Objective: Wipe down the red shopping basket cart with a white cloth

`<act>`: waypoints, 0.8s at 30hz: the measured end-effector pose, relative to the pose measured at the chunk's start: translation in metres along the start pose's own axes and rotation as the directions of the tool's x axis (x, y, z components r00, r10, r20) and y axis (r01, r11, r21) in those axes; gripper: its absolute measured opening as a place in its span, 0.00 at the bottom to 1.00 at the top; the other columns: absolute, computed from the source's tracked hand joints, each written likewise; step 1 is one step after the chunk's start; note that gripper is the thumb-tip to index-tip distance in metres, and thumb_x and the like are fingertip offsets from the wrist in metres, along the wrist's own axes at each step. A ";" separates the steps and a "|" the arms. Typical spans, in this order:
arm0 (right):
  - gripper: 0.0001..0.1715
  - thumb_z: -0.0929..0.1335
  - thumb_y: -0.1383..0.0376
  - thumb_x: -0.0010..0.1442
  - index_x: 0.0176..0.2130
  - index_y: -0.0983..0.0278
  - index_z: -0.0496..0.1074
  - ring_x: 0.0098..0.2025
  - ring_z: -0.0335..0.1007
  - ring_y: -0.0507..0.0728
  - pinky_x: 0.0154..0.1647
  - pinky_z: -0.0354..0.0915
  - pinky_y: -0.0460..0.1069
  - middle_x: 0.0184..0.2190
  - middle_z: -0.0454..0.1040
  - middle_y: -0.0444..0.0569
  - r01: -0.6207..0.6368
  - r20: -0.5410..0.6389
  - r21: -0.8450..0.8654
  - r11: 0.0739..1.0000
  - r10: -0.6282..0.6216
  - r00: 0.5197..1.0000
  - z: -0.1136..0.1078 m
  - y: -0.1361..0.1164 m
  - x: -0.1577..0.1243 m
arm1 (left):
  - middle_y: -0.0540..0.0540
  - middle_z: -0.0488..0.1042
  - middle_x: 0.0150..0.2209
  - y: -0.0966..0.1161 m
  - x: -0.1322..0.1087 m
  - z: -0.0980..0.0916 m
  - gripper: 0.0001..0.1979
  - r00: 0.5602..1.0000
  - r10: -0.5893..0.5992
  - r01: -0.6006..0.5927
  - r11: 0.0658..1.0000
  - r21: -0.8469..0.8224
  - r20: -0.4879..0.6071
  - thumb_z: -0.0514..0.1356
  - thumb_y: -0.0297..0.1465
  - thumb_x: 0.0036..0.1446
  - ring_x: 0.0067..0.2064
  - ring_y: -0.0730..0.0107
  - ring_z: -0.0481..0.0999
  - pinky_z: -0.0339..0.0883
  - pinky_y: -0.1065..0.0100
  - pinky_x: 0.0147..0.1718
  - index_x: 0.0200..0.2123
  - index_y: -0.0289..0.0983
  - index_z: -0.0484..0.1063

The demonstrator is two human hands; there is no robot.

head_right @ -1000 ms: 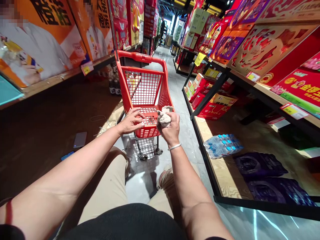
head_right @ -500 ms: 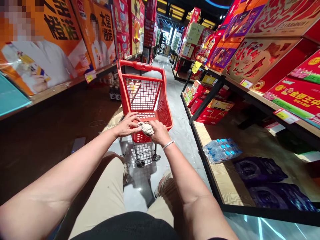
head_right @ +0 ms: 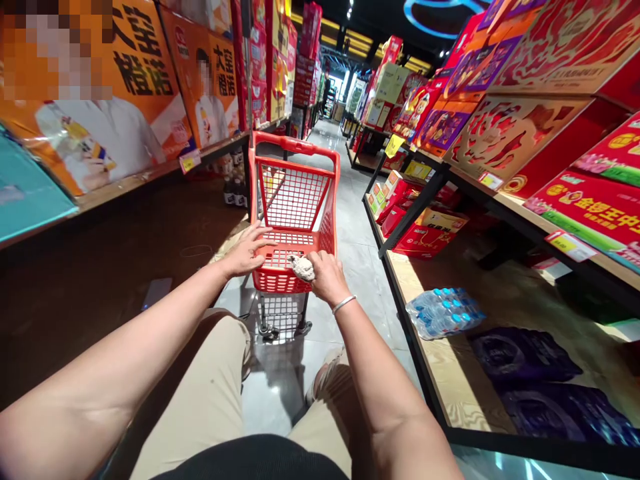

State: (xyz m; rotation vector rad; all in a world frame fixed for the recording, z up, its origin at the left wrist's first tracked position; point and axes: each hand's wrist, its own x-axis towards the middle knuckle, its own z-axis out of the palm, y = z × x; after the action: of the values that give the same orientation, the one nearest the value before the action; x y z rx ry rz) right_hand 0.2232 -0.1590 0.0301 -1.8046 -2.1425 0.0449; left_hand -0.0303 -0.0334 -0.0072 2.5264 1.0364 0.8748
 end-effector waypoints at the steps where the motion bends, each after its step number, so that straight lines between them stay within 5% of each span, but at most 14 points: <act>1: 0.21 0.69 0.64 0.61 0.54 0.58 0.70 0.49 0.66 0.61 0.45 0.57 0.51 0.47 0.72 0.52 0.011 0.010 0.000 1.000 -0.011 1.000 -0.001 -0.003 -0.001 | 0.41 0.59 0.70 -0.001 -0.002 -0.001 0.32 0.998 -0.062 0.062 0.998 -0.012 -0.012 0.60 0.31 0.47 0.75 0.40 0.43 0.43 0.38 0.71 0.58 0.40 0.75; 4: 0.20 0.69 0.68 0.58 0.51 0.58 0.72 0.47 0.66 0.61 0.45 0.57 0.51 0.45 0.72 0.51 0.035 0.042 -0.004 0.999 -0.035 0.999 -0.004 -0.007 -0.003 | 0.39 0.41 0.76 0.000 0.002 -0.004 0.49 0.980 -0.200 0.196 0.973 -0.121 -0.017 0.61 0.30 0.47 0.76 0.41 0.37 0.44 0.42 0.72 0.73 0.40 0.51; 7: 0.18 0.69 0.69 0.58 0.48 0.59 0.73 0.47 0.66 0.60 0.45 0.58 0.51 0.44 0.73 0.51 0.037 0.054 0.018 0.999 -0.038 0.998 -0.010 -0.009 -0.004 | 0.36 0.37 0.77 0.004 0.019 -0.006 0.52 0.948 -0.318 0.306 0.934 -0.184 -0.035 0.61 0.29 0.49 0.76 0.47 0.39 0.44 0.51 0.73 0.75 0.37 0.41; 12: 0.14 0.72 0.69 0.52 0.41 0.61 0.74 0.41 0.69 0.57 0.42 0.61 0.49 0.38 0.76 0.47 0.072 0.141 0.200 0.977 -0.101 0.985 -0.022 -0.005 0.007 | 0.35 0.39 0.76 0.005 0.039 0.001 0.49 0.871 -0.481 0.471 0.875 -0.115 -0.096 0.62 0.26 0.51 0.76 0.51 0.43 0.47 0.60 0.73 0.74 0.34 0.44; 18: 0.16 0.77 0.71 0.38 0.30 0.61 0.76 0.24 0.66 0.51 0.28 0.59 0.45 0.22 0.75 0.38 -0.112 0.311 0.539 0.835 -0.074 0.947 -0.025 0.011 0.045 | 0.38 0.38 0.77 -0.001 0.023 0.017 0.46 0.907 -0.404 0.387 0.911 -0.141 -0.121 0.62 0.25 0.50 0.76 0.44 0.41 0.50 0.52 0.72 0.72 0.40 0.52; 21: 0.19 0.77 0.77 0.30 0.26 0.61 0.76 0.18 0.60 0.48 0.24 0.56 0.44 0.16 0.72 0.36 -0.206 0.414 0.538 0.818 -0.044 0.909 -0.015 0.013 0.062 | 0.40 0.35 0.77 0.006 0.014 0.018 0.45 0.910 -0.403 0.392 0.913 -0.117 -0.100 0.61 0.24 0.51 0.76 0.44 0.37 0.46 0.49 0.73 0.73 0.40 0.51; 24: 0.18 0.74 0.78 0.33 0.26 0.61 0.76 0.20 0.62 0.49 0.25 0.56 0.44 0.17 0.72 0.36 -0.197 0.566 0.464 0.863 -0.119 0.816 -0.001 0.006 0.072 | 0.40 0.34 0.77 0.016 0.007 0.016 0.46 0.913 -0.395 0.383 0.916 -0.117 -0.103 0.59 0.22 0.52 0.77 0.45 0.33 0.42 0.47 0.74 0.74 0.39 0.49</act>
State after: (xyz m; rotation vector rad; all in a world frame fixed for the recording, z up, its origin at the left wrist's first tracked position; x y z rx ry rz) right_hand 0.2194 -0.0884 0.0466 -1.6309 -2.1517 1.2074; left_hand -0.0074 -0.0397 -0.0096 2.0987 1.4377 0.9430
